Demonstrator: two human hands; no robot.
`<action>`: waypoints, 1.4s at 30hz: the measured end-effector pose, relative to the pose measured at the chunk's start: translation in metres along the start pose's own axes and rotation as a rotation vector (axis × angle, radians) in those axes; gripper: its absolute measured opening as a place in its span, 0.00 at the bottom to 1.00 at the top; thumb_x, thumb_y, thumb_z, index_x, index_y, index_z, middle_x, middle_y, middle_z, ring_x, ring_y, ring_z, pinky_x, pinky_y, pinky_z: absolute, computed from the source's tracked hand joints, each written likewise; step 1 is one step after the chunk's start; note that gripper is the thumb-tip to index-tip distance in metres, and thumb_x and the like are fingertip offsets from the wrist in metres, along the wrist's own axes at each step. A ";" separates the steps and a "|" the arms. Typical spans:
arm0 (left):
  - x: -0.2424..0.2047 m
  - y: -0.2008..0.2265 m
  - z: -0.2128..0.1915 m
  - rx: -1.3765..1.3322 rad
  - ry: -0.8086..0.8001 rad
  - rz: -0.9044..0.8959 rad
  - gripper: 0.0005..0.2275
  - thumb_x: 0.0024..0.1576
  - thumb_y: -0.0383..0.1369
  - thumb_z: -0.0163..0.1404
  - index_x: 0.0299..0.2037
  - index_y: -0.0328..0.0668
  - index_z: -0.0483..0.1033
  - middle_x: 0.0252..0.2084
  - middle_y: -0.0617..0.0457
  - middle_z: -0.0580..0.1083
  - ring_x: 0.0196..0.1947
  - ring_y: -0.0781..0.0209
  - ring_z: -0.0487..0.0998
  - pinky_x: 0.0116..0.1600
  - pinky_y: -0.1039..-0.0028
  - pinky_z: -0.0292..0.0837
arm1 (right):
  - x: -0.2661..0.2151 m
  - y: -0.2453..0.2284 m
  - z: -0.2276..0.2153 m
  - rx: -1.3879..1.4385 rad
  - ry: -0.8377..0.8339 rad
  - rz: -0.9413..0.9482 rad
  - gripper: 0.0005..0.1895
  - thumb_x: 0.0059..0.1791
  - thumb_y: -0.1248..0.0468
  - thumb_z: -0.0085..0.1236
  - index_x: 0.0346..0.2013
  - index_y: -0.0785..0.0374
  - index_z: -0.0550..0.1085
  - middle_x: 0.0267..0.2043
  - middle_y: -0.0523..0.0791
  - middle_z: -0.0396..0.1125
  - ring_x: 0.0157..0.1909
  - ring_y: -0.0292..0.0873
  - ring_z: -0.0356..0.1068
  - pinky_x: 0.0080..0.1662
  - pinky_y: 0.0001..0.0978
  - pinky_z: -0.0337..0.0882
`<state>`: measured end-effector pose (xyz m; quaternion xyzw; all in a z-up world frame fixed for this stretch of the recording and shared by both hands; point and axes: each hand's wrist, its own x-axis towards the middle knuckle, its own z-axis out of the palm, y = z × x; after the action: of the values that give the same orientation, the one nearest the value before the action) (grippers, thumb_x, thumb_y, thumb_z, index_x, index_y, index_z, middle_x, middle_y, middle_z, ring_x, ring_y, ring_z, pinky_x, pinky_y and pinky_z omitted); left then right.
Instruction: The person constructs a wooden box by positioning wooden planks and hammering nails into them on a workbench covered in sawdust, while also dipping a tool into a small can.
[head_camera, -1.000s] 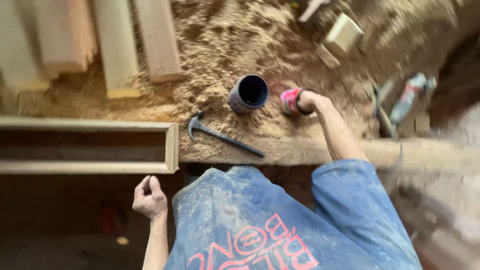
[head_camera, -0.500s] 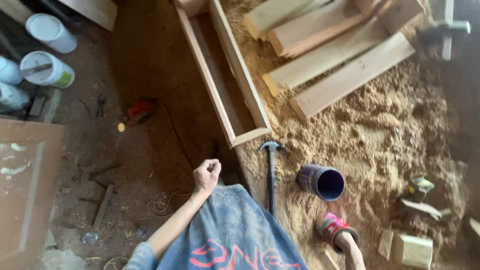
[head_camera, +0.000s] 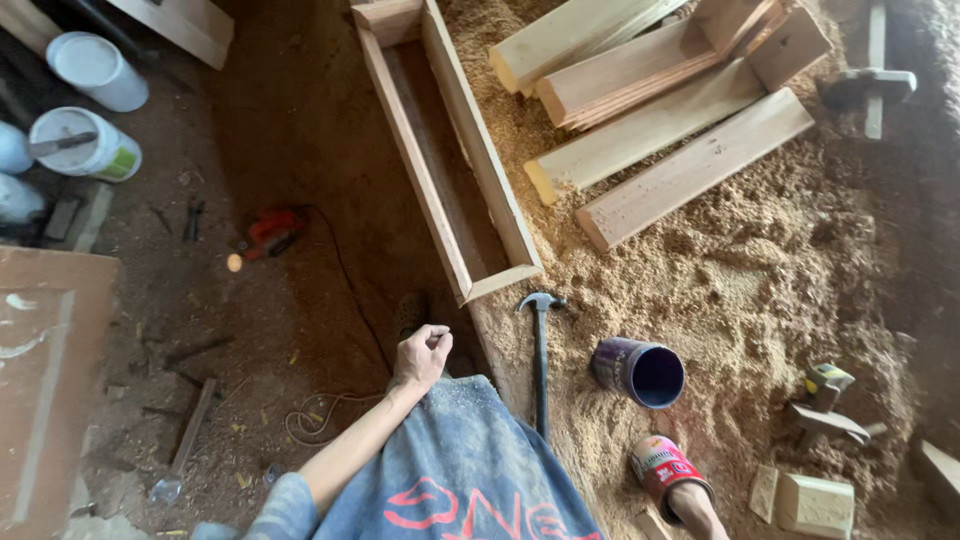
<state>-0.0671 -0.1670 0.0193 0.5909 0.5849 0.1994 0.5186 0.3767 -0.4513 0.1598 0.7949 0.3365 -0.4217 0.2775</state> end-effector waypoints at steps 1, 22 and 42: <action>0.001 0.002 0.004 -0.008 -0.006 0.006 0.10 0.53 0.38 0.58 0.40 0.42 0.84 0.31 0.49 0.82 0.31 0.59 0.84 0.39 0.71 0.78 | -0.003 0.002 -0.001 -0.012 0.002 0.002 0.15 0.45 0.55 0.65 0.39 0.62 0.82 0.39 0.51 0.76 0.42 0.46 0.76 0.48 0.39 0.77; -0.005 0.069 0.017 -0.023 -0.481 0.255 0.11 0.55 0.37 0.59 0.41 0.40 0.84 0.36 0.50 0.82 0.32 0.64 0.83 0.37 0.76 0.80 | -0.151 -0.090 0.038 1.122 0.561 0.130 0.13 0.48 0.63 0.65 0.45 0.67 0.78 0.37 0.50 0.77 0.37 0.42 0.78 0.39 0.35 0.79; 0.007 0.123 0.030 -0.124 -0.238 0.442 0.11 0.65 0.39 0.54 0.41 0.38 0.81 0.33 0.50 0.79 0.30 0.64 0.78 0.32 0.73 0.74 | -0.030 -0.276 0.017 1.213 0.492 -0.091 0.14 0.48 0.59 0.67 0.41 0.67 0.82 0.34 0.48 0.77 0.33 0.38 0.72 0.36 0.32 0.73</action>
<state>0.0195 -0.1451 0.1088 0.6909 0.3631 0.2723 0.5628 0.1439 -0.3020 0.1339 0.8686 0.1261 -0.3537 -0.3233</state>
